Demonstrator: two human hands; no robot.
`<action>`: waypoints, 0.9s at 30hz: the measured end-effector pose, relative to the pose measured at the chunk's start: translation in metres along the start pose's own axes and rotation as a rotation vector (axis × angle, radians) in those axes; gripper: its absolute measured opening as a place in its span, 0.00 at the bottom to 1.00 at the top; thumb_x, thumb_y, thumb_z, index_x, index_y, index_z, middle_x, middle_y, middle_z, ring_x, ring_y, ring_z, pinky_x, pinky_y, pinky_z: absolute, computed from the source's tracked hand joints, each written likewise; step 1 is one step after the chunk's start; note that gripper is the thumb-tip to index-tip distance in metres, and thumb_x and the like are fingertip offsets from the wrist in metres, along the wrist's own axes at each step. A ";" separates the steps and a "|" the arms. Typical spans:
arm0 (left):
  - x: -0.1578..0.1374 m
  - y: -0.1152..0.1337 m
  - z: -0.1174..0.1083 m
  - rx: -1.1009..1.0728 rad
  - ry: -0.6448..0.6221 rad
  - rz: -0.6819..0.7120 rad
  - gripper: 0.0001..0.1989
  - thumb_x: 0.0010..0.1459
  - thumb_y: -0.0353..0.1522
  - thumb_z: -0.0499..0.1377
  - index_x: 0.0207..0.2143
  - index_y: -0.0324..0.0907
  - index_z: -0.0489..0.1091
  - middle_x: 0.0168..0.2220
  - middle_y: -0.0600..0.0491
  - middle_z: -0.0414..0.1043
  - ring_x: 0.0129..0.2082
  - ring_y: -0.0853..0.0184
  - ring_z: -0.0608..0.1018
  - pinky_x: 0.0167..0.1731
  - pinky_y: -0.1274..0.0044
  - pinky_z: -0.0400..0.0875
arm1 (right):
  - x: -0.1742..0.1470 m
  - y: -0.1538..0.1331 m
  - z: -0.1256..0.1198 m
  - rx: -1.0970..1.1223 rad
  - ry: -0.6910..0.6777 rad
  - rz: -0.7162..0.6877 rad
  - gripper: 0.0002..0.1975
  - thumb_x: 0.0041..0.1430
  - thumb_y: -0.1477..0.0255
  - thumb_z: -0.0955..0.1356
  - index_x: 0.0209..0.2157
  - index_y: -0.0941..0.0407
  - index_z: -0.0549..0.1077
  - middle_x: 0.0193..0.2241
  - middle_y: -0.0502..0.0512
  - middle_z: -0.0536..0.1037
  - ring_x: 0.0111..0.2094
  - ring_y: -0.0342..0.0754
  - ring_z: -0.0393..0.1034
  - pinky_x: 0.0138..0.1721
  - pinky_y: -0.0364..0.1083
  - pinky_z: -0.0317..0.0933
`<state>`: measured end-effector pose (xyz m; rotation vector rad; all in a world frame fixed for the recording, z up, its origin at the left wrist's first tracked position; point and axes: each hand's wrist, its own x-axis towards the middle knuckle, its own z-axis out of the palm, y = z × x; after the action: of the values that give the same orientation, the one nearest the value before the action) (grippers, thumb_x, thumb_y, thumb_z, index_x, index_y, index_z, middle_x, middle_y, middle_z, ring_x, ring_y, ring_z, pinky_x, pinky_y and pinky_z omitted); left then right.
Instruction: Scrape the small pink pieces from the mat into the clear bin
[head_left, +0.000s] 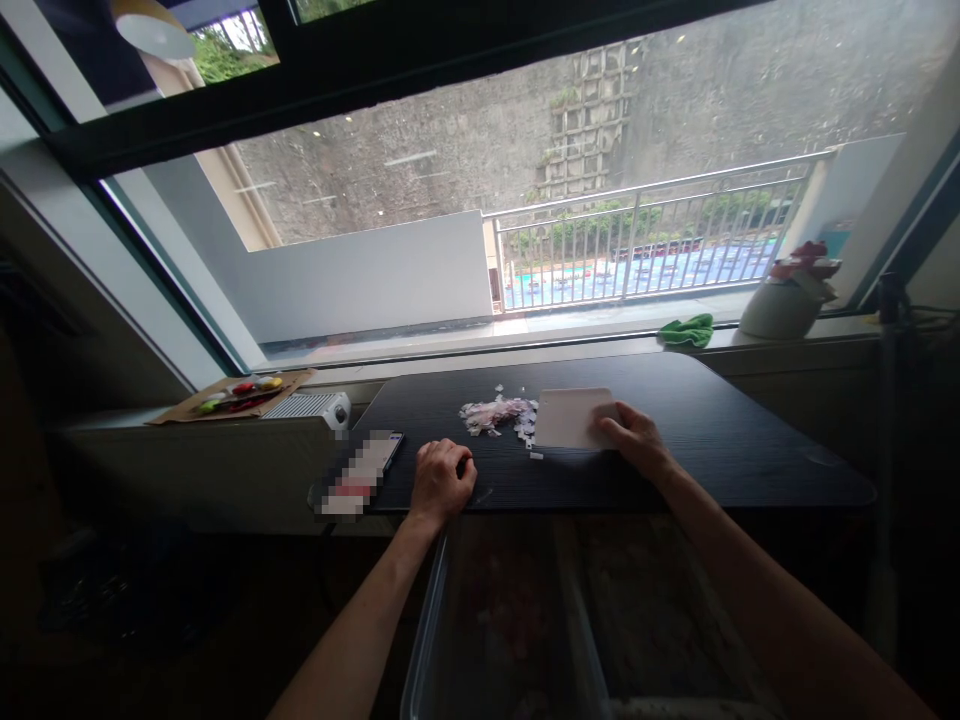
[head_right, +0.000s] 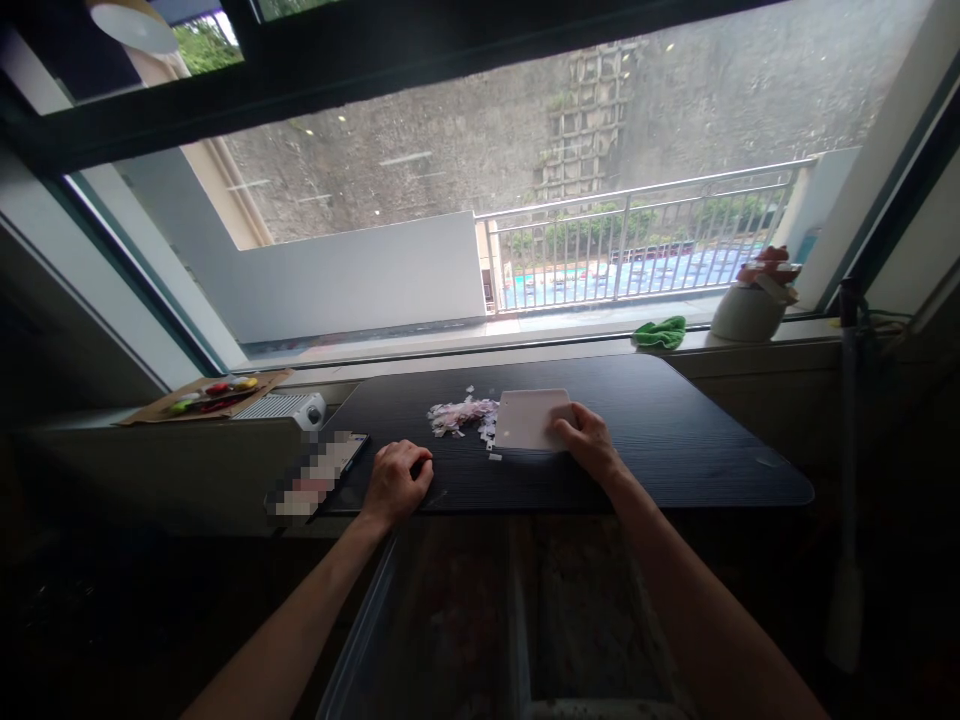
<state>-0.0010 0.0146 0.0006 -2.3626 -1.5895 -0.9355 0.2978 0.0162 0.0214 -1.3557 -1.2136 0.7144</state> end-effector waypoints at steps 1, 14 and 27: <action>0.000 0.000 0.000 0.000 0.001 -0.002 0.07 0.55 0.30 0.54 0.29 0.43 0.72 0.31 0.51 0.73 0.35 0.62 0.73 0.48 0.64 0.64 | 0.000 0.000 0.000 0.008 -0.012 -0.004 0.11 0.41 0.65 0.67 0.28 0.56 0.73 0.25 0.52 0.76 0.28 0.48 0.69 0.28 0.46 0.65; 0.001 -0.002 0.001 0.016 -0.011 -0.006 0.07 0.55 0.31 0.54 0.29 0.43 0.72 0.31 0.51 0.73 0.36 0.61 0.73 0.47 0.64 0.64 | 0.000 0.001 0.003 0.053 -0.076 -0.055 0.12 0.40 0.66 0.69 0.28 0.57 0.74 0.25 0.52 0.77 0.27 0.47 0.70 0.29 0.45 0.65; 0.000 -0.003 0.002 0.007 0.022 0.013 0.06 0.54 0.30 0.54 0.29 0.44 0.71 0.30 0.52 0.72 0.35 0.62 0.73 0.46 0.65 0.65 | -0.004 -0.004 0.002 0.123 -0.075 -0.007 0.09 0.39 0.66 0.68 0.24 0.56 0.72 0.22 0.50 0.75 0.25 0.47 0.69 0.25 0.45 0.65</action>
<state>-0.0030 0.0168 -0.0011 -2.3473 -1.5652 -0.9485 0.2934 0.0127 0.0237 -1.2318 -1.2125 0.8275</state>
